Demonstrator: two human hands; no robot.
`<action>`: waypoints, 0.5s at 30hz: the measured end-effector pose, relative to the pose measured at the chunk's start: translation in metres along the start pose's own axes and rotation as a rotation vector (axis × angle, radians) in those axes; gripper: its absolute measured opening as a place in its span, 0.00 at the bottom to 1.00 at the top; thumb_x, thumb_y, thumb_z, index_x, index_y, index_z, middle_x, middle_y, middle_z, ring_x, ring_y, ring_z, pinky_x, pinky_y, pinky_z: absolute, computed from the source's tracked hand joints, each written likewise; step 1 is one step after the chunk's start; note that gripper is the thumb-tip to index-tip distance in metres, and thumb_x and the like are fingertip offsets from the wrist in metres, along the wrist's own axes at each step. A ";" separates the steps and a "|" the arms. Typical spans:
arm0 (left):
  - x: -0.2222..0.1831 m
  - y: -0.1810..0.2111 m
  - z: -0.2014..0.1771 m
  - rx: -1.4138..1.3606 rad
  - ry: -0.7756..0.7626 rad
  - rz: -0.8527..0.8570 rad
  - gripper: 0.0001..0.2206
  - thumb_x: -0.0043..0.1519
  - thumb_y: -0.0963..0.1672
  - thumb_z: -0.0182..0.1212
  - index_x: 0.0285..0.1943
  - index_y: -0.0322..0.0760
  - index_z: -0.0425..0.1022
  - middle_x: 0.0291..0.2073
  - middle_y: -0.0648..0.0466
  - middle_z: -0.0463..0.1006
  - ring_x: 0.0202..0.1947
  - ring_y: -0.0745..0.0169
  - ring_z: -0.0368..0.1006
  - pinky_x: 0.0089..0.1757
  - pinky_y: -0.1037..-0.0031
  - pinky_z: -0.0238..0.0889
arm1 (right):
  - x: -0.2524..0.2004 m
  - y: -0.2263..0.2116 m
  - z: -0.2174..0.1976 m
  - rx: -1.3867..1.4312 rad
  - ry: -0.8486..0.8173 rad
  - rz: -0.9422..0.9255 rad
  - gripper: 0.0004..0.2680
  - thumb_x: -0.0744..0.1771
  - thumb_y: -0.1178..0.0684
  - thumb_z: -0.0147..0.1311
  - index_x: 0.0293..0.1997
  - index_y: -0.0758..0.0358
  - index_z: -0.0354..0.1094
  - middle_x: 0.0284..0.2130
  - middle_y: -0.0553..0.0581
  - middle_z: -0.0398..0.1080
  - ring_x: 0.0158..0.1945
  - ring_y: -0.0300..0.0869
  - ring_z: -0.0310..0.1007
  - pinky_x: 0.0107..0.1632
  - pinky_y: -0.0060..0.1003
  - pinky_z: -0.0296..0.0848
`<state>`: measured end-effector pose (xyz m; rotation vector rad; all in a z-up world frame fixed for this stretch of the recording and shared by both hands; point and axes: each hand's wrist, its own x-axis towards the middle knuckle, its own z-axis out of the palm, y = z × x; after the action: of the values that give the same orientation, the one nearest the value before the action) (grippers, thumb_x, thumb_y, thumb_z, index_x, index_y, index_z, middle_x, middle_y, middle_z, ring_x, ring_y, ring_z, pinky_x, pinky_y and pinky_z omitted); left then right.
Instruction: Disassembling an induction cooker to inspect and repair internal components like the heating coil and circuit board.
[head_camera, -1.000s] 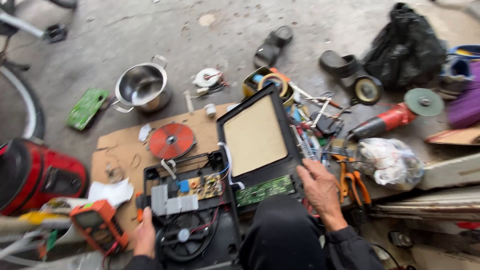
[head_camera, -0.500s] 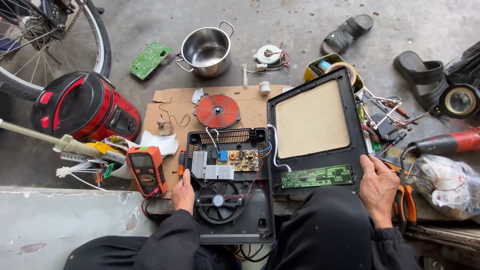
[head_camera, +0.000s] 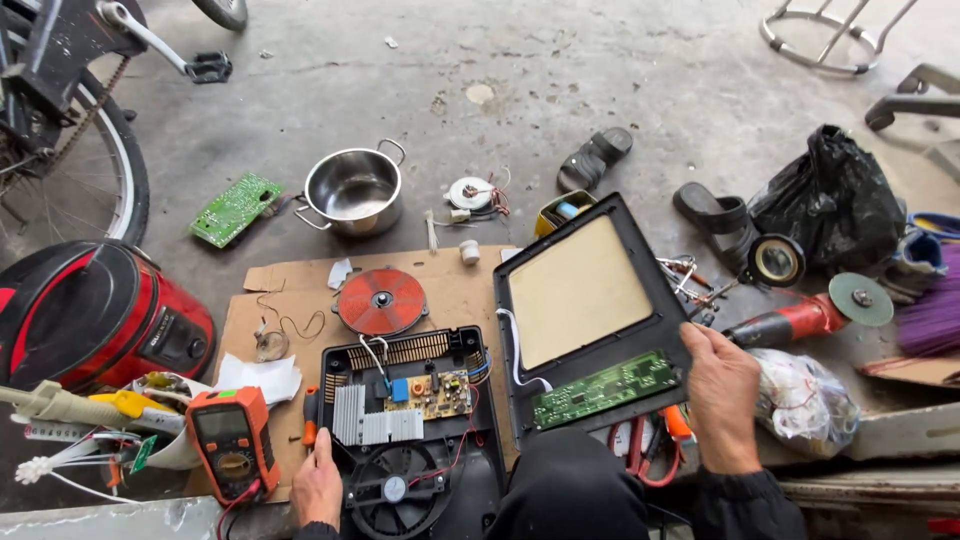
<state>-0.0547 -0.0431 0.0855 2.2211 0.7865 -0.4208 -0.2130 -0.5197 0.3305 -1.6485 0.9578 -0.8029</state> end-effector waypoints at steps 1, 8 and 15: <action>0.006 -0.001 0.002 0.028 -0.004 -0.018 0.40 0.74 0.67 0.37 0.70 0.41 0.84 0.62 0.45 0.86 0.60 0.35 0.79 0.57 0.54 0.70 | 0.007 0.005 -0.006 0.106 0.016 0.042 0.11 0.73 0.56 0.59 0.60 0.71 0.78 0.46 0.52 0.80 0.46 0.36 0.74 0.50 0.28 0.71; 0.009 -0.004 0.007 0.107 -0.025 -0.058 0.41 0.72 0.68 0.30 0.71 0.52 0.84 0.63 0.48 0.87 0.61 0.37 0.80 0.56 0.53 0.70 | 0.069 0.010 -0.036 0.183 0.150 0.037 0.06 0.74 0.56 0.61 0.58 0.63 0.78 0.49 0.49 0.81 0.47 0.30 0.80 0.53 0.18 0.81; 0.030 -0.016 0.023 0.072 -0.015 -0.080 0.39 0.72 0.68 0.33 0.68 0.52 0.87 0.64 0.50 0.86 0.61 0.35 0.80 0.58 0.55 0.71 | 0.191 0.008 0.059 0.377 0.179 0.039 0.10 0.73 0.53 0.58 0.56 0.66 0.79 0.49 0.49 0.83 0.47 0.30 0.82 0.47 0.18 0.80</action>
<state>-0.0438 -0.0391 0.0458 2.2557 0.8669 -0.5110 -0.0755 -0.6643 0.3171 -1.2457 0.8939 -1.0474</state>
